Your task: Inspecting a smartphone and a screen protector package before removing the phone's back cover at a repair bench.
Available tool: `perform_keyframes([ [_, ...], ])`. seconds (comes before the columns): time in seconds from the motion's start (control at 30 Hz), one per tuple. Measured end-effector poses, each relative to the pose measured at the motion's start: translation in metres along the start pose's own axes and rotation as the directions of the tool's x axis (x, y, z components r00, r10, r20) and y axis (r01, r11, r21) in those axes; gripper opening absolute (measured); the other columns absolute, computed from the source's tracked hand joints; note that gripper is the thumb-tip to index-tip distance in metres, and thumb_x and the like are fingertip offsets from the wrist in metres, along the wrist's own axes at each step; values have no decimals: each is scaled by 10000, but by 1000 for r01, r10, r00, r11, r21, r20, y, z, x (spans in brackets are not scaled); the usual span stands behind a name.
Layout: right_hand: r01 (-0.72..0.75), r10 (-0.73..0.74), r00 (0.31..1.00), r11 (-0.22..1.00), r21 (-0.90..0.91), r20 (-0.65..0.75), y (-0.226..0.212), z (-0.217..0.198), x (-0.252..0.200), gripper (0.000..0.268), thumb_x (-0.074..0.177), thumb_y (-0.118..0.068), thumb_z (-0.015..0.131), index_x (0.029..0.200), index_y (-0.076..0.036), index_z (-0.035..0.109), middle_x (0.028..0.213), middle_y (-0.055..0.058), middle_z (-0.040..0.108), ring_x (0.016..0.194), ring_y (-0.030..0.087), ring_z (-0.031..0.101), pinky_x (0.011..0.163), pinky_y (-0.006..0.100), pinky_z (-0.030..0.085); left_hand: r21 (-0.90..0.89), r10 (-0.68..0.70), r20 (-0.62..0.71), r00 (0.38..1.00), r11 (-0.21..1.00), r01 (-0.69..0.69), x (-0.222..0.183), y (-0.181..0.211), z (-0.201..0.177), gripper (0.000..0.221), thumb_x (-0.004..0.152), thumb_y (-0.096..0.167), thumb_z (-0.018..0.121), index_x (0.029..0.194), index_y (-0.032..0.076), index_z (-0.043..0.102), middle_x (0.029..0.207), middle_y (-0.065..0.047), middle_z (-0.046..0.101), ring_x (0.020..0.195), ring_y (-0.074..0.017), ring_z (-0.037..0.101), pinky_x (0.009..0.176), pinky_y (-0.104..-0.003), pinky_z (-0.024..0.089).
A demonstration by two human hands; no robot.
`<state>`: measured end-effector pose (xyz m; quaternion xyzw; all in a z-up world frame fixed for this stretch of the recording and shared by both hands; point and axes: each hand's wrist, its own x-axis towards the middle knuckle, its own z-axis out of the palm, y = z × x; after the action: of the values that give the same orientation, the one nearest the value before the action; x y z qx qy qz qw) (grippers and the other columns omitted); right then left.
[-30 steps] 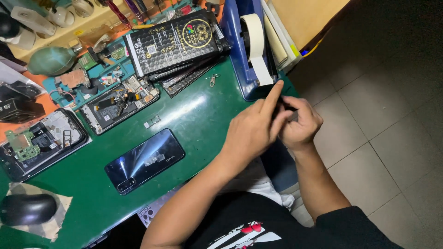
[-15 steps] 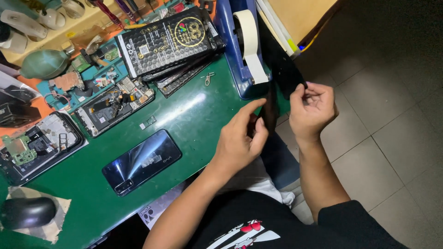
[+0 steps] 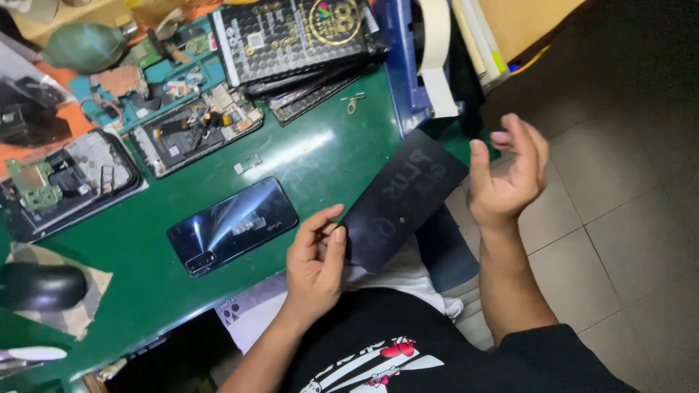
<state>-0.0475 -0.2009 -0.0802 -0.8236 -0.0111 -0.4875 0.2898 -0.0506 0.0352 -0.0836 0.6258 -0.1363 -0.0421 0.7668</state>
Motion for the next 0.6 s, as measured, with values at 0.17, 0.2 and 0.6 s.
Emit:
perform_keyframes([
  [0.17,173,-166,983,980,-97,77,-23,-4,-16,491,778,-80,666,1200,-35,417,1122,193,347,961,315,437,794,382,417,126,-127,-72,989,983,136,-12,24,-17,191,863,101,478,1035,47,541,672,15,459,546,-41,379,512,-165,313],
  [0.2,307,-297,939,951,-30,172,-21,-4,-22,415,780,-156,598,1172,-94,473,1187,211,323,1007,331,398,823,437,386,155,-129,-38,991,979,133,-13,28,-20,184,857,96,485,1021,53,554,695,16,494,547,-35,383,505,-163,312],
  [0.6,36,-43,958,999,30,282,-48,32,-33,175,833,-92,631,734,49,600,626,121,535,545,219,502,520,311,373,392,-35,4,999,919,31,-23,74,-93,402,824,119,531,1190,10,404,869,-83,605,741,-124,568,737,-234,489],
])
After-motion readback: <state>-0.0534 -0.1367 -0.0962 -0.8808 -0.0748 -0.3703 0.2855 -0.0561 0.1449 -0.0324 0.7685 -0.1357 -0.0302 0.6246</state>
